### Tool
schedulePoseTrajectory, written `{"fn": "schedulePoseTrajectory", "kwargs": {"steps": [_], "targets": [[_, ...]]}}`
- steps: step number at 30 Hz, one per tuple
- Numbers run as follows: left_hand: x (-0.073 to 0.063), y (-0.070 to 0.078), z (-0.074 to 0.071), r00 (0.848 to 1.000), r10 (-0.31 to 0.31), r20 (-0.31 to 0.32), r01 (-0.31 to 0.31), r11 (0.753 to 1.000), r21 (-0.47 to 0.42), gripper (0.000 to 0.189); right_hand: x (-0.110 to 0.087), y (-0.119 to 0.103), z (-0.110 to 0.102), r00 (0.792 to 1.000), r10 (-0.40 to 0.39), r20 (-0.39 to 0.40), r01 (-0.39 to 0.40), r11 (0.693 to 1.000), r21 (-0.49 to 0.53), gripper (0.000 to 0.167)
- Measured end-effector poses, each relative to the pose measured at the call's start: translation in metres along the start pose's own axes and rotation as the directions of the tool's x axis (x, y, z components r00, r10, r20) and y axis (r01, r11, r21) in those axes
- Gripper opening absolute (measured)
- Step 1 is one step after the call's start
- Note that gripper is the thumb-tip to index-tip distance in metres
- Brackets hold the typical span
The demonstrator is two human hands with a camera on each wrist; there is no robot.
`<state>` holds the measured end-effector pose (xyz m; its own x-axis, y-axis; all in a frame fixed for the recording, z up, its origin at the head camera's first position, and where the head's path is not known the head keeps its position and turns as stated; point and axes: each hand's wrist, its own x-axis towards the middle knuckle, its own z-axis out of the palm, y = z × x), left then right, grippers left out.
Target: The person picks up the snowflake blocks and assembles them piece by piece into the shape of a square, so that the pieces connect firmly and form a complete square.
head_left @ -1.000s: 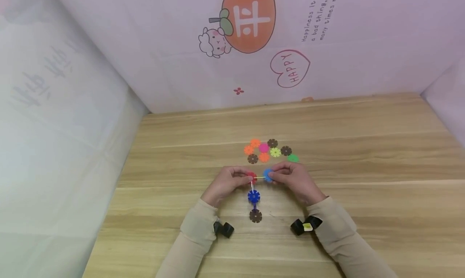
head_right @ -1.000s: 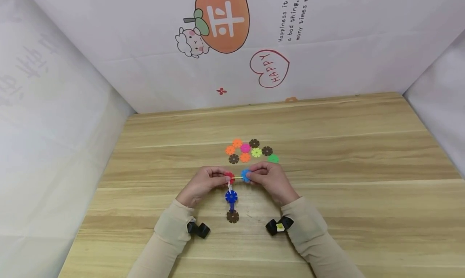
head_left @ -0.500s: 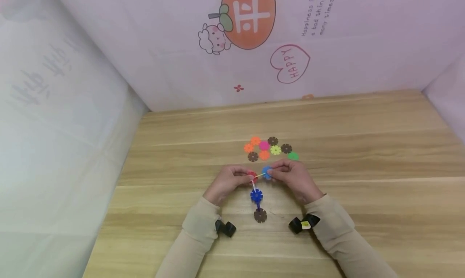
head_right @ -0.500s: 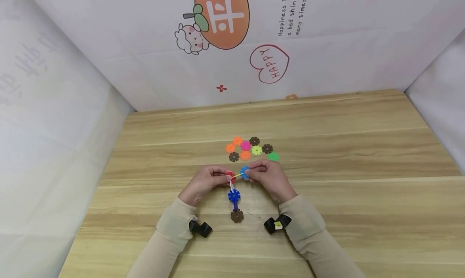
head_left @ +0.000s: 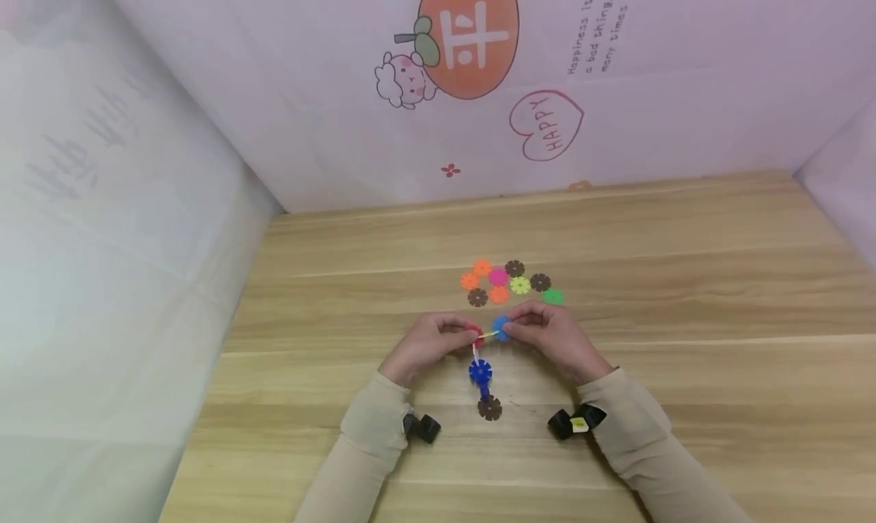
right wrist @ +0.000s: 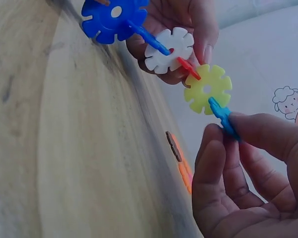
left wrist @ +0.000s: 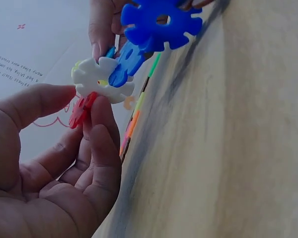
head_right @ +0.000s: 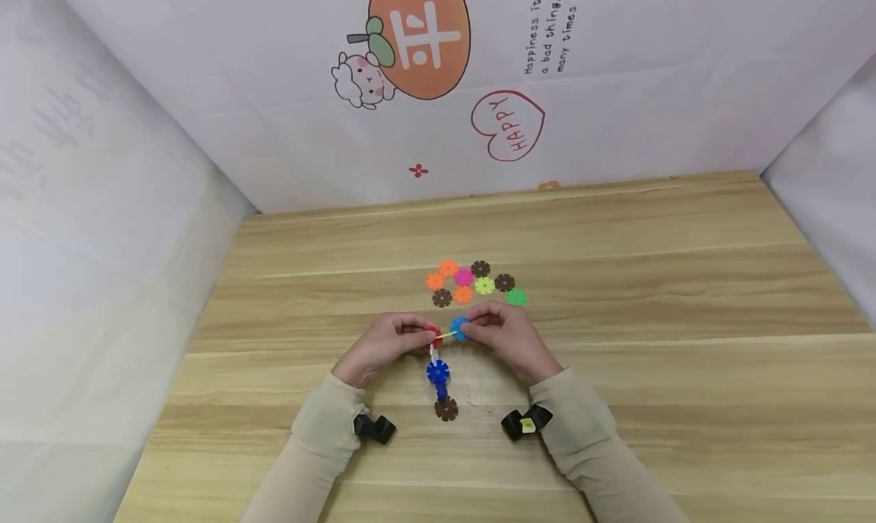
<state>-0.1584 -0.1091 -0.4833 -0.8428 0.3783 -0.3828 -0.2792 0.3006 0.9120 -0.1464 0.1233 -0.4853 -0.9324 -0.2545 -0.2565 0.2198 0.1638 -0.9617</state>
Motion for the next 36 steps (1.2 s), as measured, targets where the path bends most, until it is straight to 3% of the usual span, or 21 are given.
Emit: {"fn": "schedulePoseTrajectory", "kwargs": {"steps": [7,12,29,33,36], "targets": [[0.002,-0.001,0.001,0.999,0.048,-0.013,-0.047,0.995,0.085,0.029,-0.001,0.003,-0.002,1.000,-0.013,0.025,0.013,1.000,-0.014,0.028],[0.004,0.001,0.006,0.996,0.087,-0.002,-0.086,0.991,0.099,0.026,-0.003,0.002,0.000,0.998,-0.028,0.056,0.030,0.999,-0.028,0.026],[0.008,0.002,0.010,0.997,0.074,0.020,-0.076,0.993,0.092,0.021,-0.001,-0.003,0.005,0.996,-0.034,0.078,0.043,0.993,-0.111,0.026],[0.007,0.003,0.007,0.998,0.062,0.024,-0.064,0.995,0.077,0.021,0.000,-0.003,-0.002,0.997,-0.051,0.051,0.061,0.976,-0.210,0.029],[0.006,0.003,0.003,0.999,0.039,0.014,-0.040,0.998,0.051,0.022,0.001,-0.003,-0.014,0.996,-0.086,-0.011,0.079,0.948,-0.309,0.030]]}}
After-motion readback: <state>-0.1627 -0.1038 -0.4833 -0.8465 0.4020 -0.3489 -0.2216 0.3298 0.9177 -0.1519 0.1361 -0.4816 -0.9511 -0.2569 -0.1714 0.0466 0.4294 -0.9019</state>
